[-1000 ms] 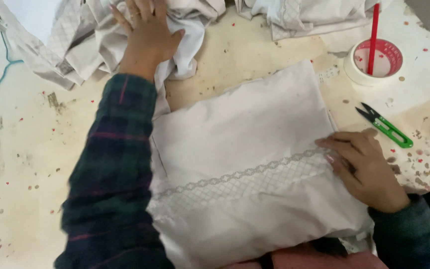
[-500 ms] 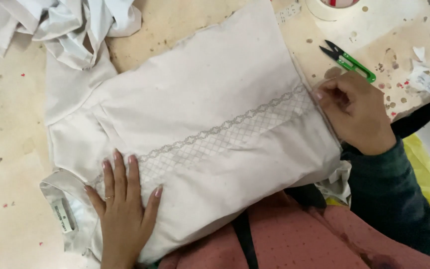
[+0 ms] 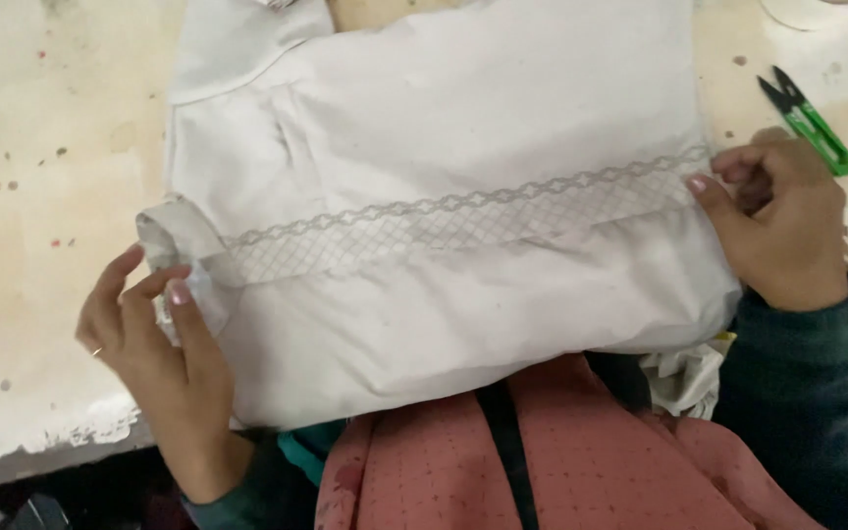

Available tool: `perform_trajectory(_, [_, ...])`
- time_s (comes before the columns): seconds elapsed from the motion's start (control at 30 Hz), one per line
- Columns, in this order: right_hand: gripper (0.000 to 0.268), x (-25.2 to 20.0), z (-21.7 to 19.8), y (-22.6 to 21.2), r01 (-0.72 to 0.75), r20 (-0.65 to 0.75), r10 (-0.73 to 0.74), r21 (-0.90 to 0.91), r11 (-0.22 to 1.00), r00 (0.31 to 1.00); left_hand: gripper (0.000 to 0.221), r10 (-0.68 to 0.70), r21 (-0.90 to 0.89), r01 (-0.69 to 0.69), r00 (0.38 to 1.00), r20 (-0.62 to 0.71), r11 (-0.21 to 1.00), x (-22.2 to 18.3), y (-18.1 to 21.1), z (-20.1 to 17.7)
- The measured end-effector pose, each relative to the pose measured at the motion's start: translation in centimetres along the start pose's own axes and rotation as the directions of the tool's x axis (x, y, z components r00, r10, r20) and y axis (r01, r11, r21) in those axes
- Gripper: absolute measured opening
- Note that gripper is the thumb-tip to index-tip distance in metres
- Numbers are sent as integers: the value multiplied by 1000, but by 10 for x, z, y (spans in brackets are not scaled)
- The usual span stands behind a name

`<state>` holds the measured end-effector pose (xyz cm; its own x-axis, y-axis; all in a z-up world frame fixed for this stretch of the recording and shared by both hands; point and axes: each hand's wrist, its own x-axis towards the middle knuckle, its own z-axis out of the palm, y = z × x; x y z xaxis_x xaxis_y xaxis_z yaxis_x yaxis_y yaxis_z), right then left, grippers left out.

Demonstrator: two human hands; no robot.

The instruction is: Trimming loose threads from a white garment using thread snips during quality control.

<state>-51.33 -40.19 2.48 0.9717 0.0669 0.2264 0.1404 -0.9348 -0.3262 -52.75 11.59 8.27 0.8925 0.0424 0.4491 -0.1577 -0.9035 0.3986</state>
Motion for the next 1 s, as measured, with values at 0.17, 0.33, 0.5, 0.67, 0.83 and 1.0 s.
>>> perform_trajectory(0.17, [25, -6, 6, 5, -42, 5, 42, 17, 999, 999, 24, -221, 34, 219, 968, 122, 975, 3, -3, 8])
perform_trajectory(0.33, [22, -1, 8, 6, -153, 18, 152, 96, 983, 988, 43, -336, 75, 328, 924, 180, 942, 5, -12, 19])
perform_trajectory(0.5, [23, 4, 2, 11, -53, 52, 46, 136, 989, 998, 35, -342, 141, 316, 912, 226, 938, 5, -22, 22])
perform_trajectory(0.67, [16, 0, -14, 2, 74, -34, -69, 178, 981, 997, 40, -206, 135, 186, 966, 155, 973, 9, 25, 13])
perform_trajectory(0.83, [37, -23, -32, -31, 163, -230, -127, 148, 975, 965, 45, -46, 128, 25, 985, 166, 991, -8, 42, 19])
perform_trajectory(1.0, [32, -41, -17, 7, 232, -106, -228, 25, 972, 968, 74, 38, 234, -147, 909, 414, 961, -29, 15, 40])
